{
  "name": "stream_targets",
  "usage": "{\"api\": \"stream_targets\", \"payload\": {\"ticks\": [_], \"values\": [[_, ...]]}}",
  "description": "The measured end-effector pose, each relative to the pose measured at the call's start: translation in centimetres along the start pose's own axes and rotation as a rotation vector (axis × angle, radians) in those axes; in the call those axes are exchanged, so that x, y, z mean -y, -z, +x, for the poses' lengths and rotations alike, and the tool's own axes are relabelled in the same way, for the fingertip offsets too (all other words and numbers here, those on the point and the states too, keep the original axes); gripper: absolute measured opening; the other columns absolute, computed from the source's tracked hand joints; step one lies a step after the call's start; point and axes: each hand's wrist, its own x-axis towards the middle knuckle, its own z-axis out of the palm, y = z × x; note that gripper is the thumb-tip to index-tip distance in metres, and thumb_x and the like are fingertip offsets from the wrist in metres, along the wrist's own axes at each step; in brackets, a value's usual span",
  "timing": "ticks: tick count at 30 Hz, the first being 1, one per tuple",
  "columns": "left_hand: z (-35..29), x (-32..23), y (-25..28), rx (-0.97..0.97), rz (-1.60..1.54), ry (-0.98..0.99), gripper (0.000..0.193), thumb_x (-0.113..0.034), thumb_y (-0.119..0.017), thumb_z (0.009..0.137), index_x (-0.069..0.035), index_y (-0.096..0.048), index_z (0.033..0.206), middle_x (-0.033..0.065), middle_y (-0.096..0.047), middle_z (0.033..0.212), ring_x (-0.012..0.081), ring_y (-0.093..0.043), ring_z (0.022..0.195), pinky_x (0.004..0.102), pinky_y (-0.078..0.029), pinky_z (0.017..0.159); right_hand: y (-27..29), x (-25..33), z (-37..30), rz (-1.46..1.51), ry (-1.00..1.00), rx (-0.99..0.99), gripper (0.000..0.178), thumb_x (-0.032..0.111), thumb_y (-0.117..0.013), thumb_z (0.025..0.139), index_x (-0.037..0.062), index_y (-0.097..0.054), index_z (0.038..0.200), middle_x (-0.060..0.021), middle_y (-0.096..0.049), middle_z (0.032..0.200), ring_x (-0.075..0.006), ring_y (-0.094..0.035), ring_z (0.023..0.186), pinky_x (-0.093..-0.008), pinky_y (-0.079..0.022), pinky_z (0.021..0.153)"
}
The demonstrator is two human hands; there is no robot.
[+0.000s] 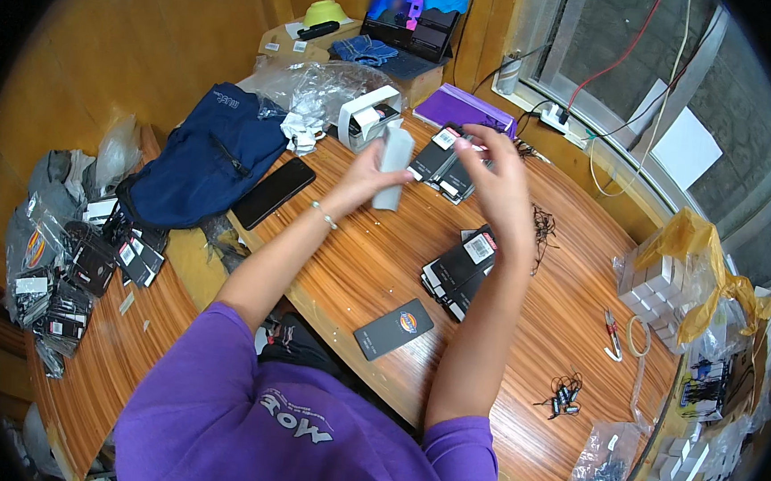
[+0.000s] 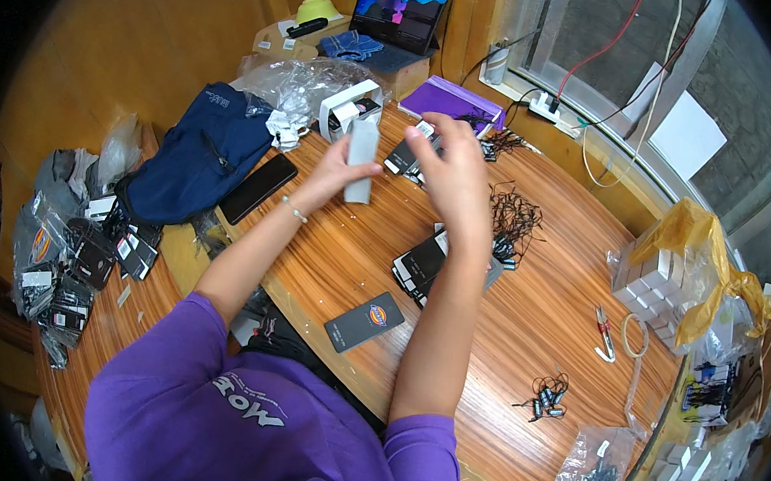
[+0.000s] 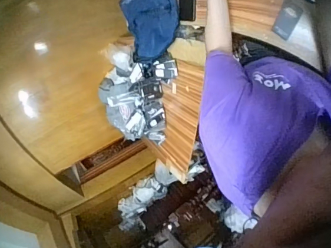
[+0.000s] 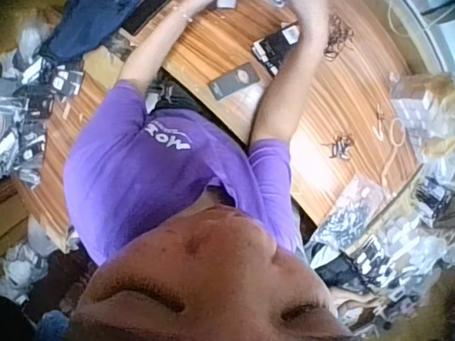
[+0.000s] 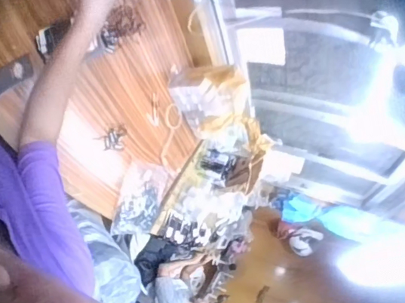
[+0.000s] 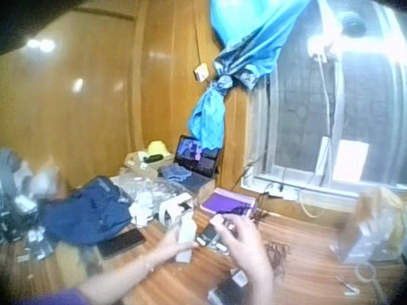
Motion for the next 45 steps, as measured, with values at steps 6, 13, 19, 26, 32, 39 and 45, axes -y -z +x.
{"api": "stream_targets", "payload": {"ticks": [6,13,19,26,32,39,45], "values": [[-1.5,3.3,-4.9,-0.064,0.037,-0.257,0.058,-0.008,-0.072,0.07,-0.005,-0.039,0.117,0.0058,-0.049,0.112,0.0139,-0.045,0.106,0.0289,-0.04,0.087,-4.4,0.2,-0.2,-0.265,-0.12,0.352,0.05,0.032,-0.06,0.08,0.0007,-0.048,0.117,-0.0224,-0.057,0.101,-0.0332,-0.056,0.097,-0.0372,-0.043,0.08],[-3.1,2.3,-4.5,0.151,-0.115,0.078,0.047,-0.009,-0.073,0.07,-0.003,-0.047,0.108,0.0041,-0.057,0.099,0.0109,-0.053,0.091,0.0271,-0.045,0.079,-4.2,-0.4,-0.6,-0.357,-0.173,0.513,0.052,0.025,-0.062,0.077,0.0043,-0.046,0.121,-0.0224,-0.052,0.111,-0.0338,-0.051,0.104,-0.0363,-0.04,0.088],[-2.6,4.7,-4.7,0.077,-0.028,-0.114,0.047,-0.014,-0.072,0.071,-0.001,-0.048,0.109,0.0048,-0.059,0.097,0.0134,-0.055,0.089,0.0281,-0.046,0.077,-6.4,0.7,-0.6,-0.603,0.18,-0.033,0.061,0.035,-0.063,0.075,0.001,-0.042,0.122,-0.0187,-0.038,0.128,-0.0317,-0.033,0.123,-0.0537,-0.032,0.093],[-1.8,4.0,-5.4,-0.048,0.214,-0.437,0.038,-0.012,-0.067,0.073,0.0,-0.051,0.104,0.013,-0.061,0.096,0.0189,-0.058,0.087,0.0301,-0.047,0.073,-8.2,0.4,-1.7,-0.703,0.038,0.323,0.065,0.039,-0.061,0.076,0.0028,-0.041,0.125,-0.0183,-0.036,0.132,-0.0325,-0.026,0.128,-0.0568,-0.029,0.095],[-1.8,4.2,-4.6,0.068,0.117,-0.251,0.03,-0.01,-0.065,0.072,0.001,-0.053,0.098,0.0155,-0.061,0.094,0.0174,-0.058,0.087,0.0306,-0.046,0.07,-8.9,-0.5,-1.7,-0.779,0.069,0.231,0.051,0.03,-0.06,0.077,0.0037,-0.047,0.119,-0.0161,-0.045,0.12,-0.032,-0.038,0.117,-0.0547,-0.034,0.091],[-1.6,5.3,-5.1,0.006,0.107,-0.265,0.024,-0.009,-0.065,0.072,-0.001,-0.055,0.092,0.0115,-0.063,0.088,0.0206,-0.059,0.081,0.0303,-0.046,0.067,-8.8,-0.7,-1.6,-0.681,-0.022,0.351,0.032,0.019,-0.058,0.076,0.0034,-0.053,0.104,-0.0154,-0.055,0.096,-0.0321,-0.056,0.089,-0.0421,-0.048,0.074],[-1.3,5.9,-4.8,0.008,0.388,-0.316,0.028,-0.01,-0.065,0.073,-0.002,-0.053,0.097,0.0113,-0.062,0.089,0.017,-0.059,0.083,0.0296,-0.046,0.068,-8.9,-0.8,-1.5,-0.659,-0.036,0.401,0.03,0.02,-0.057,0.078,0.0036,-0.053,0.103,-0.017,-0.054,0.097,-0.0336,-0.056,0.09,-0.0432,-0.047,0.075]]}}
